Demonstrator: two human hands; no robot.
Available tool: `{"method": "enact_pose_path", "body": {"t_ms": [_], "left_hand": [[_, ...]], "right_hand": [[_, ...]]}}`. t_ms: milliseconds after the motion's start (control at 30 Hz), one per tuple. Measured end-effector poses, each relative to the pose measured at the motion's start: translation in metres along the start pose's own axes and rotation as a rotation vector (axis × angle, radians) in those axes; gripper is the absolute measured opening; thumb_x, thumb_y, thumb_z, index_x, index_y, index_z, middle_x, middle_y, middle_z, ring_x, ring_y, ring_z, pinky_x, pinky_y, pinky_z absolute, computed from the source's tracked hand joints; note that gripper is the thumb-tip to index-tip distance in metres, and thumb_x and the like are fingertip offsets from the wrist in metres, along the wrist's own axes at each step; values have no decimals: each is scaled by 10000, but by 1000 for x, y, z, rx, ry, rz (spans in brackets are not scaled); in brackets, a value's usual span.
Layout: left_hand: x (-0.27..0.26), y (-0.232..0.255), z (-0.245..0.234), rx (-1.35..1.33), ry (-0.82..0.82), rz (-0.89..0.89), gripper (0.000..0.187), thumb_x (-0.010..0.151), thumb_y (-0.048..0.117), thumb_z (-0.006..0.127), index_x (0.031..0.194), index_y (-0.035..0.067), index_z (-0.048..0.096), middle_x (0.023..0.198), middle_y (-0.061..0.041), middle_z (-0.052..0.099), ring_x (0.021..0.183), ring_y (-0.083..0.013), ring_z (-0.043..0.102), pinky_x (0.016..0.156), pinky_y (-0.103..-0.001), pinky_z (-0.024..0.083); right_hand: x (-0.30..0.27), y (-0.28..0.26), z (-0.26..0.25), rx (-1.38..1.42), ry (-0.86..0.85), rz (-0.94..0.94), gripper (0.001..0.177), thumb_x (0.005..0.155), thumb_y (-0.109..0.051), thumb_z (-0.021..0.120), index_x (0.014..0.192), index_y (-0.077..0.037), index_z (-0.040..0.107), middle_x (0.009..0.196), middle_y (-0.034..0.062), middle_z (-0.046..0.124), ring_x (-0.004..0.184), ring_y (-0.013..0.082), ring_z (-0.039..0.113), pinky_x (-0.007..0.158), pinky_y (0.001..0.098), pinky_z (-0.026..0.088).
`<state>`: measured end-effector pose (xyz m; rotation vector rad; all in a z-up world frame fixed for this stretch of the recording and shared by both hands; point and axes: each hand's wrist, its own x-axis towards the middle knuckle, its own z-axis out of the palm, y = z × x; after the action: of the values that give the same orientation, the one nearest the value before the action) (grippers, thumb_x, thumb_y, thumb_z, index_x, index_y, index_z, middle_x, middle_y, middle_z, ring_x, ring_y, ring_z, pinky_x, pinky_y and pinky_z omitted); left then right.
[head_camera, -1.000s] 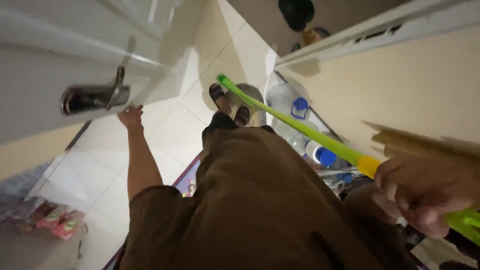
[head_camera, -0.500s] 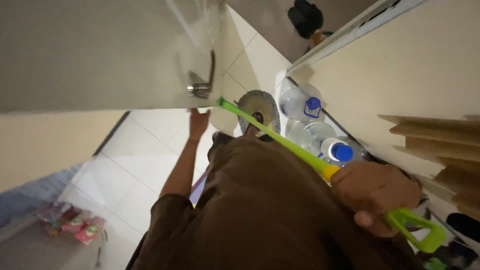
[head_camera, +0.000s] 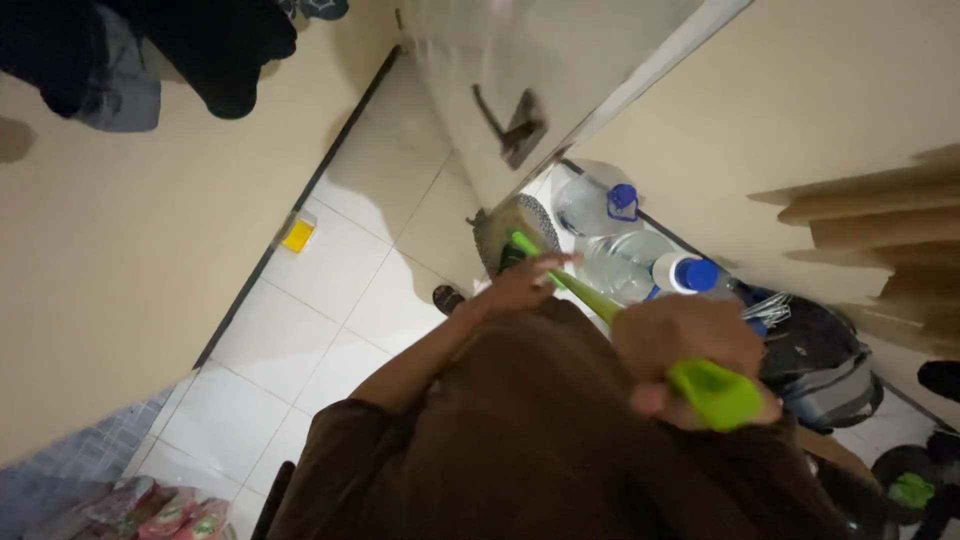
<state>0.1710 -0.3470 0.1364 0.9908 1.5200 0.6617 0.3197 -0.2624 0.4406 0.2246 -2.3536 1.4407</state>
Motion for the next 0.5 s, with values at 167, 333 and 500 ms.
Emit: {"method": "enact_pose_path", "body": {"t_ms": [167, 333, 500], "left_hand": [[7, -48, 34, -88, -4, 761, 605, 776, 64, 763, 1344, 86, 557, 1202, -178, 709, 1049, -293, 693, 867, -419, 580], [-15, -96, 23, -196, 201, 585, 337, 815, 118, 775, 1130, 43, 680, 1008, -120, 743, 912, -244, 722, 820, -354, 577], [-34, -93, 4, -299, 394, 516, 211, 807, 97, 777, 992, 3, 738, 907, -129, 747, 838, -231, 722, 764, -338, 547]], "right_hand": [[26, 45, 40, 306, -156, -113, 329, 932, -405, 746, 968, -101, 624, 844, 57, 634, 755, 245, 643, 722, 362, 510], [63, 157, 35, -77, 80, 164, 272, 1073, -211, 522, 1249, -60, 665, 1214, 128, 691, 1151, 275, 628, 1053, 415, 487], [66, 362, -21, -625, 285, 241, 481, 1045, -45, 652, 1484, 10, 465, 1464, 276, 484, 1297, 456, 531, 1018, 480, 535]]}}
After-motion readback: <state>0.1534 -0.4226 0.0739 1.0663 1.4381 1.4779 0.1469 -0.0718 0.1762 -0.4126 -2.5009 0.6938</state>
